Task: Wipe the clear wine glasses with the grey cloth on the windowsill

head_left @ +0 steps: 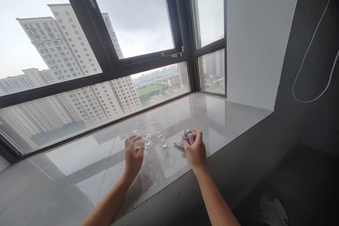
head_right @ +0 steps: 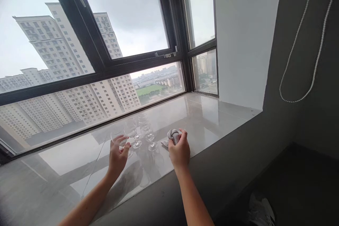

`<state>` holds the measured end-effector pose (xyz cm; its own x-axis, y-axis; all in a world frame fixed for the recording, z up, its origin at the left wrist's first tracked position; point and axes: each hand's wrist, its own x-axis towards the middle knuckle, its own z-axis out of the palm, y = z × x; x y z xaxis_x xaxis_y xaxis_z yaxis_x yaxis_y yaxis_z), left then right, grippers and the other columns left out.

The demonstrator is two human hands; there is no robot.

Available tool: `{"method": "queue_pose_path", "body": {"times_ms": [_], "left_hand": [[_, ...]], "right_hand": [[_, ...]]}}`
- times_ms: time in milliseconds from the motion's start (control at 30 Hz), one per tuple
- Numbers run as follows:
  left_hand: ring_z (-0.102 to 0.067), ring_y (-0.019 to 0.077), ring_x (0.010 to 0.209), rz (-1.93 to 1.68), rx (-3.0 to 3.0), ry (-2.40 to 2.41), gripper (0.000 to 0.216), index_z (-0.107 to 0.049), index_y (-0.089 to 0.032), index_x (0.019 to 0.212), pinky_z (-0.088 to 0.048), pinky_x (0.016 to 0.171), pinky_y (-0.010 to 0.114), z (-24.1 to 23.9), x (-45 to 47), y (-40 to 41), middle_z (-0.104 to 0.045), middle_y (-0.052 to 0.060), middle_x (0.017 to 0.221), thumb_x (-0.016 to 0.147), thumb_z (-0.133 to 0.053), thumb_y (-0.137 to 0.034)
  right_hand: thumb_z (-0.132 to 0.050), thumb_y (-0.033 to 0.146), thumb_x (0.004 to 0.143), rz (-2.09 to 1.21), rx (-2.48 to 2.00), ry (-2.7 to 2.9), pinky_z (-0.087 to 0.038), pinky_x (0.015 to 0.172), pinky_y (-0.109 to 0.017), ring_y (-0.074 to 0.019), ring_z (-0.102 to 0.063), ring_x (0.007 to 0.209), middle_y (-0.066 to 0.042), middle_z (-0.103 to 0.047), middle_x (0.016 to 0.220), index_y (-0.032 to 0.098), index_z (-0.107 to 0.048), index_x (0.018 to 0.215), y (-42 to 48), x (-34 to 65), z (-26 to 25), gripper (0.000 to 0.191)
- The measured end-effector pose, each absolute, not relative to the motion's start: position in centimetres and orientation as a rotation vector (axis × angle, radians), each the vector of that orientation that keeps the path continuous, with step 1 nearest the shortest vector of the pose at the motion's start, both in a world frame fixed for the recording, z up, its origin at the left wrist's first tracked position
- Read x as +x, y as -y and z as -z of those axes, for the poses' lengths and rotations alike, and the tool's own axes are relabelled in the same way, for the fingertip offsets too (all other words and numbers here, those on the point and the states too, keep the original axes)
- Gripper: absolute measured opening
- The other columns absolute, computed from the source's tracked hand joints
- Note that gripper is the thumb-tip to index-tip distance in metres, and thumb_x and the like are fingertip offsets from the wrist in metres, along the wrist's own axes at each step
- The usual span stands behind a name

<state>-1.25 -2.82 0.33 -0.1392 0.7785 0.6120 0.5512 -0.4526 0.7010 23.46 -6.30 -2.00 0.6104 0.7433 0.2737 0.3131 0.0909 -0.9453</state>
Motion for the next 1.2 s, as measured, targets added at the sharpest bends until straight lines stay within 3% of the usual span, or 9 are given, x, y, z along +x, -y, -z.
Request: {"method": "queue_pose_path", "body": {"times_ms": [133,300,600,1200], "left_hand": [[-0.059,0.0276,0.112,-1.636,1.945,-1.491,0.024,-0.071,-0.02,0.097,-0.055,0.062,0.029,-0.5,-1.7,2.5,-0.057,0.013,0.126,0.082,-0.063,-0.037],[-0.069,0.021,0.084,-1.542,1.715,-1.34,0.034,-0.067,-0.018,0.1,-0.056,0.074,0.036,0.2,-1.7,1.8,-0.067,0.012,0.114,0.079,-0.066,-0.045],[-0.064,0.0152,0.067,-1.505,1.554,-1.338,0.045,-0.067,-0.016,0.098,-0.05,0.066,0.029,0.4,-2.3,1.2,-0.072,0.009,0.093,0.08,-0.064,-0.057],[-0.049,0.0104,0.054,-1.55,1.503,-1.288,0.046,-0.054,-0.018,0.071,-0.044,0.055,0.025,-0.9,-1.5,2.1,-0.054,-0.002,0.064,0.079,-0.061,-0.063]], "right_hand": [[-0.056,0.039,0.078,-0.389,-1.498,0.935,-0.042,0.064,-0.03,-0.0239,-0.062,0.083,-0.005,-0.063,0.103,0.025,-0.045,0.129,6.2,23.5,2.1,0.053],[-0.057,0.039,0.079,-0.38,-1.495,0.933,-0.043,0.065,-0.03,-0.0234,-0.062,0.081,-0.004,-0.063,0.101,0.025,-0.045,0.128,6.0,23.5,2.3,0.053],[-0.057,0.038,0.078,-0.367,-1.481,0.925,-0.043,0.065,-0.031,-0.0245,-0.062,0.083,-0.005,-0.063,0.101,0.024,-0.046,0.127,5.9,23.4,2.4,0.052],[-0.056,0.038,0.077,-0.381,-1.501,0.936,-0.043,0.063,-0.03,-0.0232,-0.062,0.082,-0.005,-0.063,0.102,0.024,-0.046,0.127,6.2,23.5,2.1,0.052]]}}
